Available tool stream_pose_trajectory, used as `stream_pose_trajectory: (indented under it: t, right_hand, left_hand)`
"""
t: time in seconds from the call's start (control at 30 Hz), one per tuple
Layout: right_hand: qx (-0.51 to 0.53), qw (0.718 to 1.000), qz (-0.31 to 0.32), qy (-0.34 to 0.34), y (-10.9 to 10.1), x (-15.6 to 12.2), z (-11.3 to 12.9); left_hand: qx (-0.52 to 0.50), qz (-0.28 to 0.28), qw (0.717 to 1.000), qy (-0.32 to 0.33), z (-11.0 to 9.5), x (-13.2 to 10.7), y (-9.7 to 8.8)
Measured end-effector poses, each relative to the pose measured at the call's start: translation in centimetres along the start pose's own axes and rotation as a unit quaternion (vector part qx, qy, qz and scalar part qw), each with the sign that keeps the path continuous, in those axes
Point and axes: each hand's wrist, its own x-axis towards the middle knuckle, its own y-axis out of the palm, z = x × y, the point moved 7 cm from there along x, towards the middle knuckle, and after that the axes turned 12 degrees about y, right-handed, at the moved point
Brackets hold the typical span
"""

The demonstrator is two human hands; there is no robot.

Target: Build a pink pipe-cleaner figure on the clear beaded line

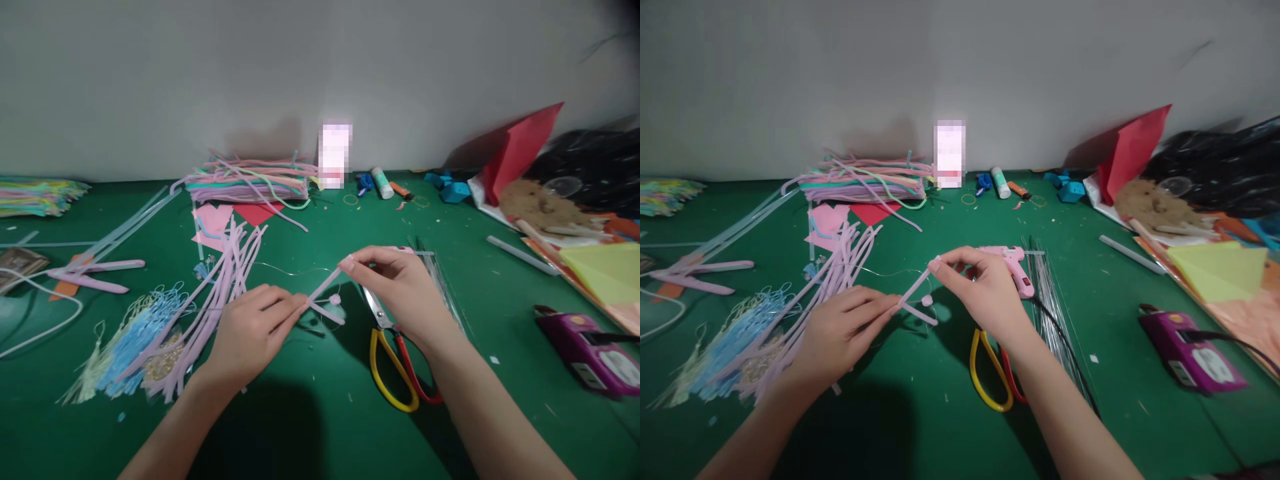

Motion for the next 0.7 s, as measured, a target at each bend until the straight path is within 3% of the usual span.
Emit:
stream_pose_trajectory:
  t: [0.17, 0.4, 0.57, 0.7]
  right_hand:
    - [0.095, 0.991, 0.053, 0.076, 0.4, 0.5, -1.3]
    - [0.222, 0.950, 0.149, 0.164, 2.5, 0.8, -3.0]
    - [0.157, 0.977, 0.089, 0.115, 2.3, 0.4, -2.6]
    - [0.113, 0.986, 0.099, 0.079, 2.4, -0.1, -2.2]
  left_hand:
    - [0.010, -0.015, 1.000, 0.015, -0.3, 0.2, -0.3]
    - [0.032, -0.017, 0.999, 0.025, -0.6, 0.1, -0.5]
    - [0.043, -0.008, 0.999, 0.028, -0.5, 0.1, -0.5]
    - [0.040, -0.012, 0.999, 0.030, -0.5, 0.1, -0.5]
